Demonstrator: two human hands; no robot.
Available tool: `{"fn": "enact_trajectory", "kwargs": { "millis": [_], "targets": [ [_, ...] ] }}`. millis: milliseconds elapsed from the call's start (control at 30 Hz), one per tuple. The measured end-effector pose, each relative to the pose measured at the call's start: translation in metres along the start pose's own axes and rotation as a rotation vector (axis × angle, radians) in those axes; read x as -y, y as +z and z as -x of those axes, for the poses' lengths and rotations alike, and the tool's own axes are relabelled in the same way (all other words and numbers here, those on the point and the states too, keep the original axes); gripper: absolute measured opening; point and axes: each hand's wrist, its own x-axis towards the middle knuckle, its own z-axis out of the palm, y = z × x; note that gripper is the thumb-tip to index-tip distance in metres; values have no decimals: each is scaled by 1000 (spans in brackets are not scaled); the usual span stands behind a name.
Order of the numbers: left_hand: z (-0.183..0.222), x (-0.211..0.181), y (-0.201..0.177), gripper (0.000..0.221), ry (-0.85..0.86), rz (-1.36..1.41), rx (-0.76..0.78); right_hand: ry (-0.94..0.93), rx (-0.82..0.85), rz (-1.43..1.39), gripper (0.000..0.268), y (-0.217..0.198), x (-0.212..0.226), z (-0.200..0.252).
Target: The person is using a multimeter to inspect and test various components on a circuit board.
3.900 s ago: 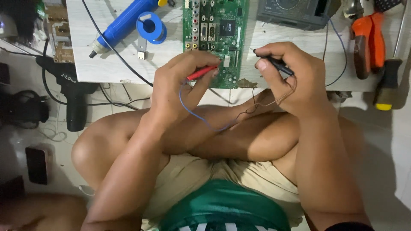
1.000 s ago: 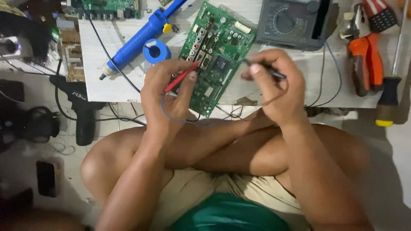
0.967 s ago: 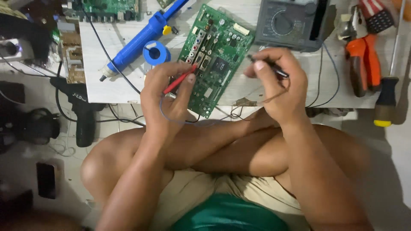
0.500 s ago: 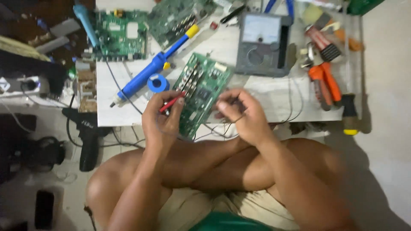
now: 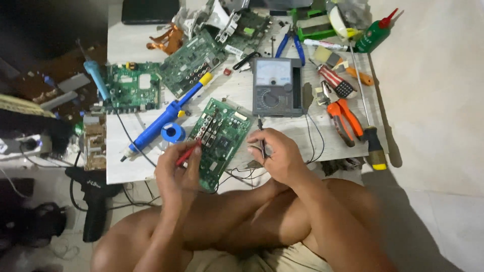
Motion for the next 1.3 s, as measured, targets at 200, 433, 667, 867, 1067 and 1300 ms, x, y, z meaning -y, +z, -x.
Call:
{"fn": "enact_trajectory", "kwargs": {
  "millis": [200,433,667,867,1067,1300],
  "targets": [
    [1,2,-32,15,-463,129,367,-182,126,211,35,12,-8,-12],
    [-6,19,-28,22,-620,344,251,-203,47,184,30,18,-16,-13],
    [-9,27,-16,24,-325,528,80,-25,-14,279,29,1,-8,7],
    [-14,28,4,18,-145,508,37,-38,-90,72,20,2,7,1],
    [-4,27,-1,14,-89,262,80,59,-75,-175,22,23,19,4],
    [-7,30,-3,13,-7,116,118,164,-43,-241,13,50,-1,9]
  ]
}}
